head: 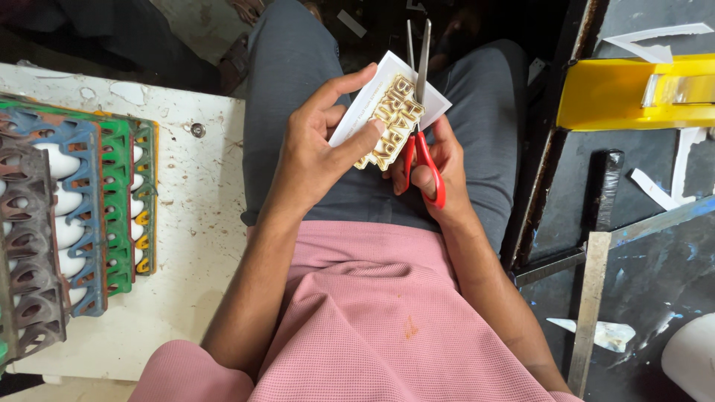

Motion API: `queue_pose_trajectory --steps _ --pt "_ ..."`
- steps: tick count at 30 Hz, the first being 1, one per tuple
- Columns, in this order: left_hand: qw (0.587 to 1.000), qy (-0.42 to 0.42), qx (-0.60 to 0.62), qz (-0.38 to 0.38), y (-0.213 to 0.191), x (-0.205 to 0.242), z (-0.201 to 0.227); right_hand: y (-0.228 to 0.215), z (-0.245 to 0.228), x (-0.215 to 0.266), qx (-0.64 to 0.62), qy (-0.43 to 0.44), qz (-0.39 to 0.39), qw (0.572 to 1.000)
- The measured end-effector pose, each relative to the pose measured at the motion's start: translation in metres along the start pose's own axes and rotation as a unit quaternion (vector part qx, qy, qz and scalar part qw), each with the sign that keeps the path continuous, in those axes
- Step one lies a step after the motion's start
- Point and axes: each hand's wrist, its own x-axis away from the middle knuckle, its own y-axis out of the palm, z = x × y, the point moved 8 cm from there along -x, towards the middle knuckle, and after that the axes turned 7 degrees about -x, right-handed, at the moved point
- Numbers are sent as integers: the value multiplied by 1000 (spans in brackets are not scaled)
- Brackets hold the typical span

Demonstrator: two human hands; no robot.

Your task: The person uses red-handled scissors to cut gold lettering from a white paper sheet. They hold the paper in their left hand and carefully trim around the letters with the scissors in their right hand.

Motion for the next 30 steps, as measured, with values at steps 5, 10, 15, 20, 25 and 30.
queue_pose_trajectory --steps 5,10,15,20,25,30 --pt "1000 12 -13 1 -1 0 4 -1 2 -1 -9 -2 0 1000" --pt "1000 0 -17 6 -2 1 1 -8 9 1 -23 5 3 1000" --pt "999 -25 -23 25 -5 -1 3 -12 15 -1 -30 6 3 1000" --pt "994 -56 21 86 -7 -2 4 -11 13 -1 -33 -3 -9 999" --pt "979 -128 88 132 -13 -2 -11 -15 13 0 -29 -6 2 1000" --pt "975 -121 130 132 2 0 -14 -16 8 0 -26 -21 17 999"
